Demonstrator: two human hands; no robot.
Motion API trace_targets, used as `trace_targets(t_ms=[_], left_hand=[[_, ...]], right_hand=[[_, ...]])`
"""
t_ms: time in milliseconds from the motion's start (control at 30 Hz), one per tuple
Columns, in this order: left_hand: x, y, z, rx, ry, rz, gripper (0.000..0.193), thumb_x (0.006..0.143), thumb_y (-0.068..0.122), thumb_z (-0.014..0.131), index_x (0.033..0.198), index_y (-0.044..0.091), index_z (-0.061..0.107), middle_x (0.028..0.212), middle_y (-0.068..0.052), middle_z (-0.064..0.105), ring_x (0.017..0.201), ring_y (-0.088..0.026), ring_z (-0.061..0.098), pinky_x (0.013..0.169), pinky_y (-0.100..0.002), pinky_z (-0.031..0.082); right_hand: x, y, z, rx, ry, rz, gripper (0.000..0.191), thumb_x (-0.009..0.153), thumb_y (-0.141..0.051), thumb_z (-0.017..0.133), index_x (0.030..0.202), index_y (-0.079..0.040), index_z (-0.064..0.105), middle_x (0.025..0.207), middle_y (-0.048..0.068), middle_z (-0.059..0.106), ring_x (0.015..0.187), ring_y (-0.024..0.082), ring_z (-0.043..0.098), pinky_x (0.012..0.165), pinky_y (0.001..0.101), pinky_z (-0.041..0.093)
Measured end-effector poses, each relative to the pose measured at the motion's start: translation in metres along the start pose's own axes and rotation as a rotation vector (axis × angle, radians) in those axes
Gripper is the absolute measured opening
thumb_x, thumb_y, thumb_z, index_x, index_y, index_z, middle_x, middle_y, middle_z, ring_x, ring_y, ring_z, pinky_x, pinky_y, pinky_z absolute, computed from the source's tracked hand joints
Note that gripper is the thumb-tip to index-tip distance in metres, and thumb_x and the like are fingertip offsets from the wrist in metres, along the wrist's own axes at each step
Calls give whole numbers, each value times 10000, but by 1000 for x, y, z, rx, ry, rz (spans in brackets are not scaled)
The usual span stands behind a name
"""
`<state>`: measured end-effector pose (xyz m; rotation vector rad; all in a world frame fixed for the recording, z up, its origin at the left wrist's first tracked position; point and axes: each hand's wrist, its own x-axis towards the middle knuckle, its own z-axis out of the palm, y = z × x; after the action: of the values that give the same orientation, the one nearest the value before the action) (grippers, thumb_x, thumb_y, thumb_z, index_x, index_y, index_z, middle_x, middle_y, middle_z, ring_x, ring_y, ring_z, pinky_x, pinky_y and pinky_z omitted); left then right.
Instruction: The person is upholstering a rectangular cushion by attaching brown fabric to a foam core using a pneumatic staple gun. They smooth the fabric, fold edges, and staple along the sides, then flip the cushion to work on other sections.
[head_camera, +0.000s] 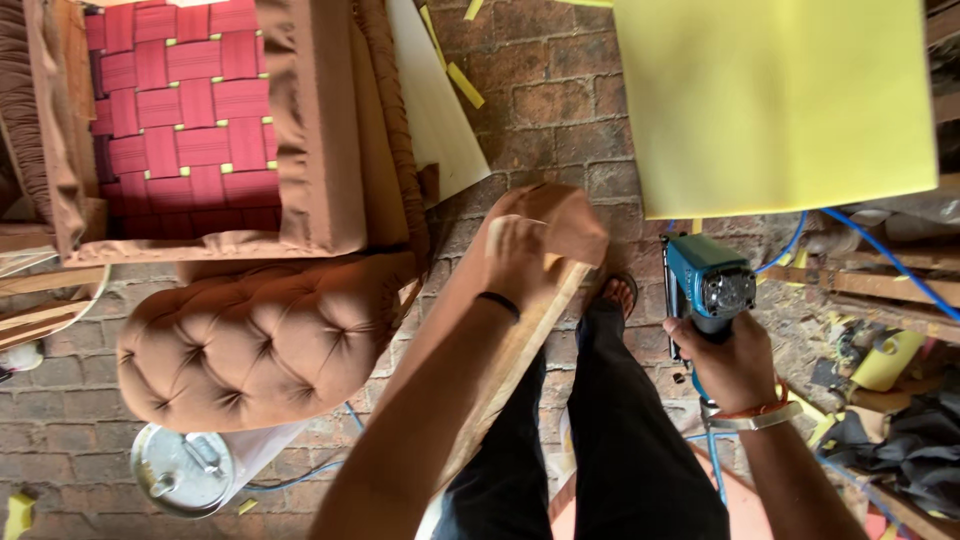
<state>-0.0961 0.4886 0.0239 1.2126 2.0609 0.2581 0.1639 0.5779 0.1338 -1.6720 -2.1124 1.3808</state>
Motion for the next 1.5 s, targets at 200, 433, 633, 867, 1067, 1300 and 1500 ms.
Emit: trace_targets(t_ms=[200,433,633,867,1067,1300,1500], left_hand=[[22,-18,-36,187,130,255,808,704,336,858,1451,369,551,1625,-36,422,1457,-312,368,1171,-520,293],[7,15,-34,288,550,649,232,732,135,821,958,170,780,1163,14,755,1176,-174,674,1064,-390,530],[-53,36,-7,186,533,468,168,804,42,733,949,123,757,1018,-12,771,955,-157,716,955,-377,523],[-60,14,35,191,488,333,237,761,44,704,976,112,778,1097,-18,786,1001,-149,732,869,-384,479],[-77,-3,51,190,530,367,251,838,96,718,1077,124,787,1227,-31,755,1154,-161,714,997,-385,486],[-99,0,41,17,504,309,187,897,74,678,1025,149,792,1138,-35,782,1086,-160,731,1017,-412,538],[-48,6,15,-81,478,219,228,961,90,649,1172,118,732,1228,-113,736,976,-212,665,844,-393,551]], right_hand=[[37,22,-23,6,-55,92,319,822,-282,815,901,-20,651,678,64,703,579,167,677,552,322,528],[64,41,-31,-14,-233,84,313,791,-304,819,849,-30,678,663,76,725,603,193,702,585,342,548],[70,45,-35,-180,-289,38,354,783,-375,820,870,-46,724,656,113,731,586,236,711,577,396,550],[66,21,25,-149,-250,-357,297,790,-325,798,957,-91,727,744,128,756,684,311,753,637,430,597],[70,0,60,-181,-265,-357,234,803,-217,760,1003,-113,697,772,121,764,730,327,754,673,432,609],[44,7,59,-250,-434,-84,282,840,-254,754,1046,-79,674,792,93,761,692,254,750,650,399,619],[42,24,11,532,-455,247,299,857,-231,740,1000,-7,606,771,58,676,622,194,685,578,396,598]])
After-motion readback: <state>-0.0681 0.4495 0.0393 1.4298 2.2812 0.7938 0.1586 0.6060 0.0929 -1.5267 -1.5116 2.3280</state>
